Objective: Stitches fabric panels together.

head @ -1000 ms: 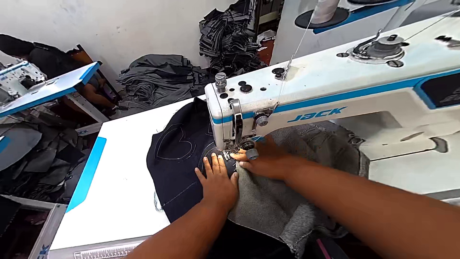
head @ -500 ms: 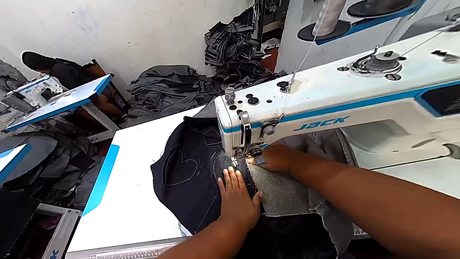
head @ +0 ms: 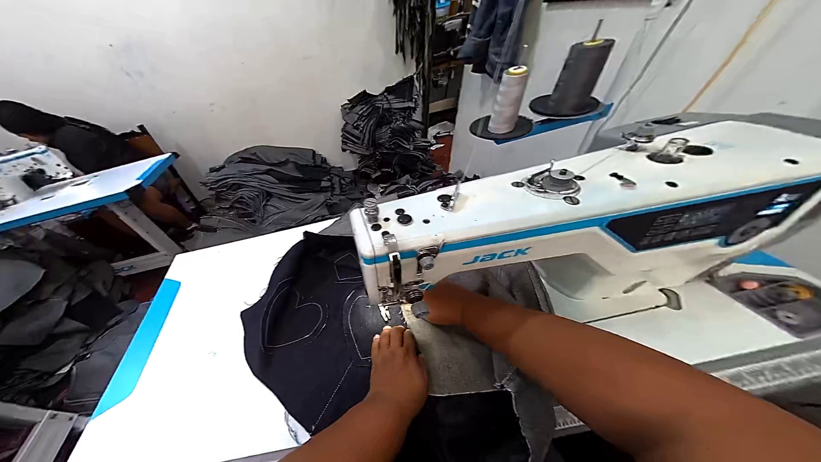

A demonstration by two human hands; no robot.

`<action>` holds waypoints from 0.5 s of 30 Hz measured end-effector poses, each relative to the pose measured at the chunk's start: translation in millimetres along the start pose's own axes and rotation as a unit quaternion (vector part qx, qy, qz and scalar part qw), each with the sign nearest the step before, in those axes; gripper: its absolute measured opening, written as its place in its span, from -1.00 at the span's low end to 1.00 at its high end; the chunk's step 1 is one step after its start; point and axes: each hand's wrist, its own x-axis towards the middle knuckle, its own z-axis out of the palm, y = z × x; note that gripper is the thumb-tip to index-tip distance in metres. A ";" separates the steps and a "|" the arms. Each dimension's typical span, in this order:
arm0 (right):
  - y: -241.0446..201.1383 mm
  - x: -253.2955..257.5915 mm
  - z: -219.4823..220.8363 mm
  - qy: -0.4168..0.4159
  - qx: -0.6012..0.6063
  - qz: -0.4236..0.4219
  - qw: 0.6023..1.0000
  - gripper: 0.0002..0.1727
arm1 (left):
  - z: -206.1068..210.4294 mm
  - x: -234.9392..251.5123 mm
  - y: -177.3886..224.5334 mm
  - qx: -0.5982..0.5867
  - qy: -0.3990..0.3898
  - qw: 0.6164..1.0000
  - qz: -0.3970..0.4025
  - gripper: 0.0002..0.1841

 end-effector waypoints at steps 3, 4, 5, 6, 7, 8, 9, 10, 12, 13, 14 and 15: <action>-5.3 6.2 4.3 -0.018 -0.014 0.031 0.999 -0.63 | 9.2 -1.2 -6.5 -0.016 0.027 0.999 0.011 -0.42; -2.2 10.0 10.1 -0.014 -0.032 0.029 0.999 -0.62 | 10.5 -3.1 -10.8 -0.021 0.034 0.999 0.022 -0.42; 0.4 12.2 12.8 -0.016 -0.043 0.023 0.999 -0.63 | 10.1 -4.8 -16.8 -0.024 0.038 0.998 0.034 -0.42; 5.2 12.7 14.8 -0.012 -0.061 -0.001 0.998 -0.64 | 9.2 -6.2 -24.9 -0.029 0.045 0.997 0.051 -0.43; 7.7 8.3 11.5 -0.009 -0.076 -0.025 0.997 -0.67 | 6.8 -6.5 -34.3 -0.034 0.047 0.996 0.073 -0.44; 9.1 1.3 7.1 -0.005 -0.087 -0.049 0.995 -0.70 | 3.3 -6.2 -45.2 -0.034 0.044 0.993 0.101 -0.45; 13.0 -4.5 7.6 0.005 -0.104 -0.076 0.992 -0.72 | -0.9 -5.6 -58.2 -0.029 0.034 0.990 0.134 -0.46; 16.7 -9.0 11.4 0.012 -0.119 -0.094 0.988 -0.66 | -7.2 -3.7 -72.8 -0.017 0.012 0.986 0.168 -0.45; 8.5 -20.8 23.5 0.005 -0.125 -0.087 0.988 -0.48 | -19.7 6.7 -106.7 0.021 -0.029 0.967 0.253 -0.43; -3.7 -28.7 31.8 -0.002 -0.113 -0.063 0.992 -0.38 | -24.3 16.2 -124.5 0.041 -0.036 0.950 0.308 -0.42; -19.9 -36.6 38.4 -0.020 -0.093 -0.031 0.995 -0.30 | -29.3 28.7 -140.1 0.067 -0.040 0.929 0.362 -0.42; -37.3 -42.0 44.7 -0.029 -0.079 -0.004 0.996 -0.26 | -35.6 42.3 -153.2 0.094 -0.044 0.906 0.410 -0.42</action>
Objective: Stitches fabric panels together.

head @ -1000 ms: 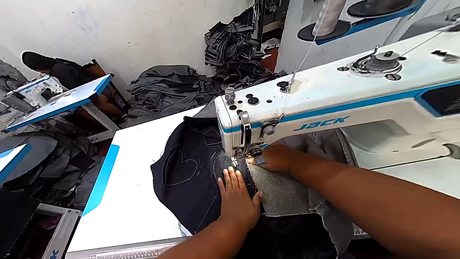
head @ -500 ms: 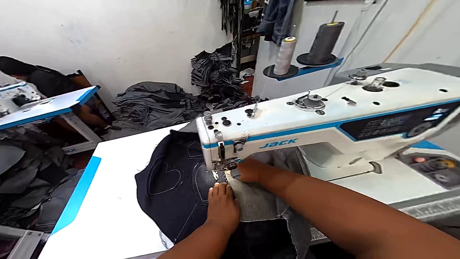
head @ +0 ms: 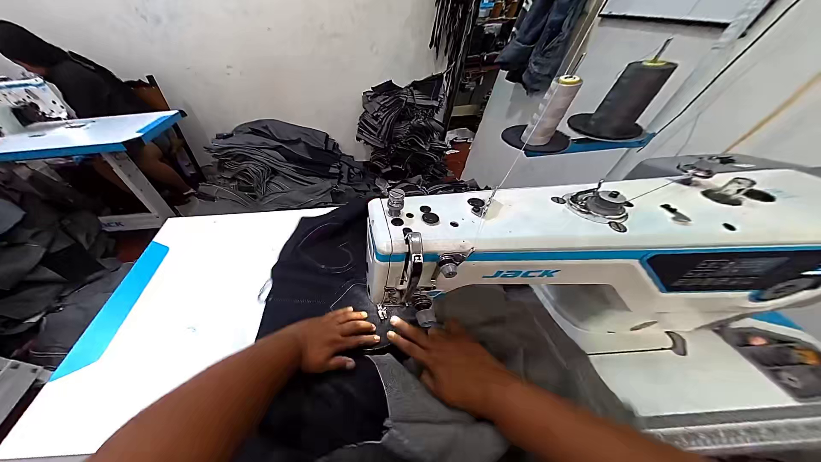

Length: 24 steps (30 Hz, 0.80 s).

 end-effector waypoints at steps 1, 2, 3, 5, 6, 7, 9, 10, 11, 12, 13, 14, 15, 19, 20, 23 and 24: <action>-19.6 -2.2 4.8 -0.003 0.005 0.026 1.000 -0.27 | -3.6 -1.4 -16.9 0.025 -0.006 0.999 0.044 -0.43; -39.3 -3.2 12.0 0.013 0.008 0.054 0.998 -0.28 | -6.4 -2.1 -30.1 0.045 -0.008 0.996 0.081 -0.44; -57.1 -2.5 18.6 0.037 0.010 0.084 0.996 -0.29 | -10.6 -1.3 -40.5 0.051 -0.015 0.993 0.108 -0.46; -81.1 3.4 33.4 0.130 -0.011 0.120 0.984 -0.33 | -21.2 1.6 -55.2 0.063 -0.035 0.987 0.145 -0.47; -87.4 6.6 36.0 0.149 -0.019 0.131 0.980 -0.35 | -25.4 3.7 -61.7 0.068 -0.039 0.983 0.166 -0.48; -90.5 9.1 36.4 0.154 -0.018 0.135 0.979 -0.36 | -27.8 5.6 -67.4 0.065 -0.039 0.980 0.186 -0.48; -90.3 11.9 35.2 0.155 -0.013 0.133 0.979 -0.37 | -31.6 8.9 -75.0 0.064 -0.037 0.973 0.217 -0.48; -89.8 11.6 32.9 0.138 -0.002 0.135 0.981 -0.37 | -33.8 10.5 -76.1 0.061 -0.043 0.972 0.223 -0.48; -88.1 11.4 32.3 0.130 -0.001 0.134 0.983 -0.38 | -35.4 11.7 -76.1 0.061 -0.046 0.971 0.227 -0.48; -85.1 11.7 33.6 0.137 -0.004 0.129 0.982 -0.39 | -36.2 11.9 -75.7 0.059 -0.044 0.971 0.226 -0.48; -81.2 12.5 35.0 0.144 -0.001 0.123 0.982 -0.39 | -36.3 10.9 -75.6 0.061 -0.041 0.972 0.223 -0.47; -76.3 13.2 36.2 0.150 0.004 0.115 0.982 -0.39 | -35.5 8.9 -75.6 0.067 -0.038 0.973 0.217 -0.44; -69.4 14.0 39.3 0.173 -0.001 0.101 0.980 -0.41 | -33.5 6.2 -74.7 0.074 -0.033 0.975 0.208 -0.41; -25.9 12.7 39.8 0.195 -0.023 0.008 0.981 -0.43 | -16.8 -5.9 -58.1 0.092 0.009 0.988 0.124 -0.26; -13.8 12.4 35.7 0.175 -0.015 -0.019 0.984 -0.42 | -11.4 -8.8 -52.2 0.096 0.023 0.990 0.096 -0.21; 22.4 16.4 21.9 0.132 -0.024 -0.096 0.986 -0.40 | -1.0 -12.9 -28.4 0.109 0.046 0.993 0.013 -0.15; 28.5 18.1 12.3 0.105 -0.015 -0.093 0.990 -0.39 | 1.1 -12.2 -20.2 0.111 0.054 0.992 -0.010 -0.15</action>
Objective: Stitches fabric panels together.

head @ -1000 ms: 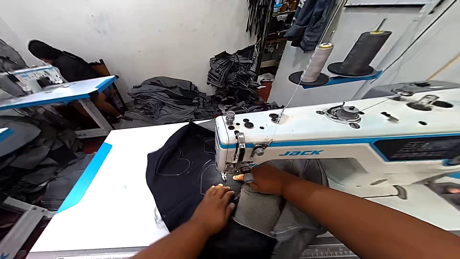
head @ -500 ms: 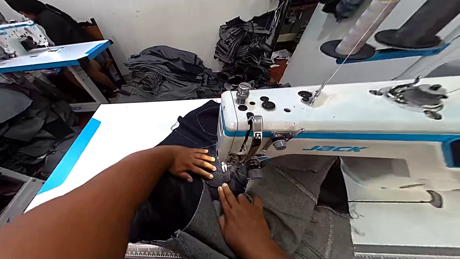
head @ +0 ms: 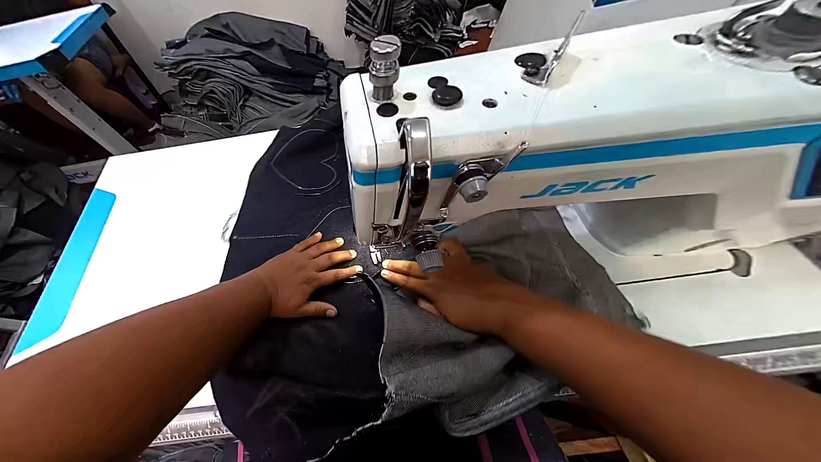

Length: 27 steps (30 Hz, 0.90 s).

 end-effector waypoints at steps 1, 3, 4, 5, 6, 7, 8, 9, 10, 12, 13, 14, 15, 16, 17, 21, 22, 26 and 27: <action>-0.8 3.8 -13.1 -0.043 0.031 0.035 0.998 -0.41 | 0.3 0.4 7.5 0.003 0.005 1.000 -0.020 -0.15; -21.0 16.2 -46.6 -0.167 0.133 0.155 0.965 -0.45 | 3.1 0.3 18.1 0.005 0.007 0.999 -0.052 -0.14; -37.3 19.9 -54.4 -0.188 0.177 0.198 0.946 -0.44 | 4.9 0.0 22.1 0.004 0.010 0.998 -0.062 -0.15; -57.5 21.3 -50.3 -0.165 0.197 0.233 0.938 -0.36 | 6.3 -0.3 25.4 0.002 0.014 0.997 -0.070 -0.16; -79.0 21.8 -39.9 -0.137 0.193 0.260 0.936 -0.26 | 7.2 -0.4 28.1 0.001 0.020 0.997 -0.077 -0.18; -94.5 22.0 -25.7 -0.126 0.179 0.269 0.938 -0.20 | 7.3 0.1 30.4 -0.002 0.026 0.996 -0.084 -0.20; -102.3 20.0 -8.2 -0.109 0.149 0.266 0.946 -0.18 | 6.2 0.5 33.7 -0.005 0.023 0.995 -0.095 -0.21; -103.1 15.2 11.3 -0.054 0.114 0.252 0.959 -0.18 | 4.9 0.9 38.0 -0.010 0.017 0.994 -0.111 -0.22; -96.9 10.8 24.9 -0.002 0.087 0.231 0.969 -0.19 | 3.7 2.2 42.3 -0.016 0.012 0.991 -0.132 -0.23; -72.6 3.9 31.0 0.033 0.062 0.177 0.982 -0.20 | -4.7 9.1 48.4 -0.035 -0.019 0.984 -0.174 -0.25; -59.6 1.0 28.4 0.027 0.066 0.147 0.987 -0.20 | -11.2 12.9 46.7 -0.039 -0.031 0.984 -0.173 -0.28; -46.8 -1.0 24.4 0.013 0.065 0.117 0.991 -0.20 | -17.1 16.6 38.3 -0.037 -0.023 0.988 -0.145 -0.34; -34.7 -2.3 21.3 0.002 0.059 0.087 0.994 -0.20 | -20.8 19.4 26.2 -0.035 -0.007 0.994 -0.099 -0.40; -23.7 -3.6 18.2 -0.013 0.050 0.060 0.997 -0.19 | -19.7 20.0 14.5 -0.020 0.005 0.999 -0.047 -0.43; -13.2 -4.7 15.8 -0.020 0.042 0.030 0.998 -0.20 | -14.7 18.1 6.0 -0.005 0.009 1.000 -0.007 -0.41; 20.6 0.3 2.1 -0.056 0.014 -0.055 0.997 -0.26 | 3.2 7.7 7.7 -0.067 0.014 0.997 -0.021 -0.34; 22.8 2.7 -1.9 -0.059 0.008 -0.065 0.996 -0.30 | 5.6 5.0 14.8 -0.073 0.016 0.996 -0.046 -0.33; -10.8 8.6 -29.5 -0.087 0.070 0.082 0.990 -0.45 | 13.7 9.8 41.6 -0.083 0.058 0.987 -0.128 -0.33; -29.5 8.8 -27.8 -0.070 0.108 0.147 0.981 -0.47 | 16.7 12.7 49.0 -0.082 0.068 0.984 -0.143 -0.32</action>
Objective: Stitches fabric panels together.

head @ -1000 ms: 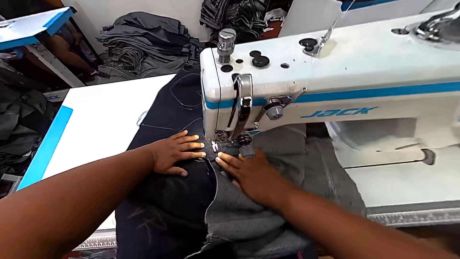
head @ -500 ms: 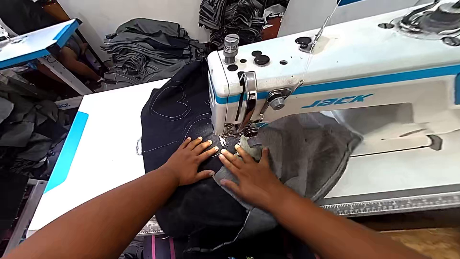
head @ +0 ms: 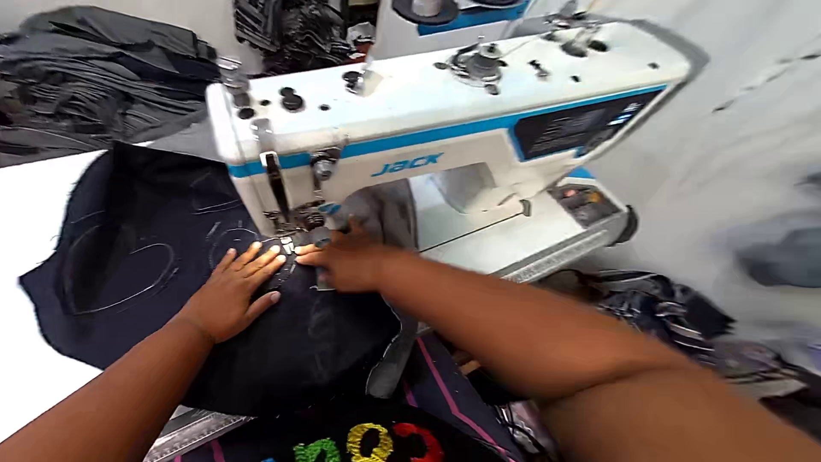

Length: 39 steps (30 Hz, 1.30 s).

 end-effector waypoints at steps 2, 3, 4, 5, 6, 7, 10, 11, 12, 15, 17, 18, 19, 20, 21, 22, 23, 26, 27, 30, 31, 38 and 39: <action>-35.4 -7.7 20.8 0.046 0.065 0.095 0.992 -0.46 | 3.3 -0.4 13.8 0.002 0.021 0.999 -0.041 -0.33; -46.0 -9.8 33.1 0.071 0.085 0.117 0.987 -0.41 | 3.5 0.2 19.8 0.003 0.036 0.998 -0.060 -0.34; -47.9 -10.8 47.2 0.104 0.084 0.118 0.984 -0.39 | 2.3 0.6 25.7 -0.003 0.033 0.996 -0.082 -0.36; -42.4 -11.1 61.0 0.145 0.060 0.101 0.982 -0.39 | -0.1 0.8 31.6 -0.013 0.018 0.994 -0.103 -0.38; -32.5 -10.4 69.1 0.179 0.040 0.076 0.980 -0.41 | -4.5 1.9 36.7 -0.025 0.000 0.992 -0.123 -0.41; -20.8 -8.9 69.3 0.189 0.031 0.048 0.980 -0.41 | -11.5 4.9 39.6 -0.034 -0.020 0.990 -0.138 -0.45; 13.1 -1.5 57.3 0.173 0.022 -0.031 0.984 -0.44 | -29.2 18.3 28.7 -0.003 -0.038 0.994 -0.106 -0.53; 23.6 2.3 54.8 0.174 0.014 -0.055 0.983 -0.44 | -29.8 20.8 19.2 0.018 -0.029 0.997 -0.065 -0.57; 32.8 5.8 52.8 0.170 0.004 -0.077 0.982 -0.43 | -26.1 19.8 10.0 0.035 -0.015 0.999 -0.026 -0.57; 50.4 16.7 40.7 0.149 -0.006 -0.124 0.981 -0.40 | -12.6 12.1 -6.7 -0.001 -0.004 1.000 0.007 -0.48; 56.2 21.9 36.3 0.147 -0.002 -0.139 0.979 -0.41 | -9.7 10.4 -7.4 -0.017 -0.013 1.000 -0.009 -0.45; 54.3 20.6 33.8 0.141 0.006 -0.133 0.981 -0.44 | -6.5 8.9 -5.2 -0.014 -0.005 1.000 -0.016 -0.44; 47.5 17.4 30.2 0.133 0.022 -0.112 0.985 -0.48 | -3.5 8.6 -3.3 -0.011 0.008 1.000 -0.023 -0.42; 35.1 13.6 27.9 0.135 0.047 -0.078 0.987 -0.53 | -1.7 9.5 -2.1 -0.007 0.024 0.999 -0.028 -0.40; 18.6 10.0 29.8 0.151 0.076 -0.039 0.985 -0.57 | -1.2 10.4 -1.1 -0.006 0.035 0.999 -0.036 -0.40; 2.0 6.4 36.9 0.172 0.103 -0.006 0.980 -0.58 | -0.7 10.6 0.1 -0.007 0.038 0.998 -0.048 -0.41; -11.9 2.2 44.8 0.178 0.126 0.021 0.976 -0.57 | -0.4 11.0 2.1 -0.010 0.037 0.997 -0.063 -0.43; -15.3 -1.5 60.5 0.191 0.117 0.030 0.974 -0.52 | -3.1 15.5 12.7 -0.019 0.024 0.993 -0.115 -0.49; -7.5 1.1 60.7 0.197 0.107 0.016 0.974 -0.52 | -3.8 16.8 17.7 -0.017 0.018 0.990 -0.136 -0.49; 22.0 11.5 52.6 0.207 0.091 -0.049 0.973 -0.52 | -4.0 21.6 38.8 -0.015 0.018 0.979 -0.204 -0.47; 32.6 14.7 47.5 0.200 0.088 -0.072 0.973 -0.53 | -4.5 24.7 47.3 -0.018 0.012 0.972 -0.232 -0.46; 63.8 35.9 16.7 0.130 0.082 -0.128 0.980 -0.57 | -12.6 42.2 73.2 -0.020 -0.068 0.935 -0.348 -0.33; 61.9 36.9 13.3 0.117 0.080 -0.118 0.983 -0.56 | -12.6 42.2 71.2 -0.015 -0.066 0.935 -0.348 -0.32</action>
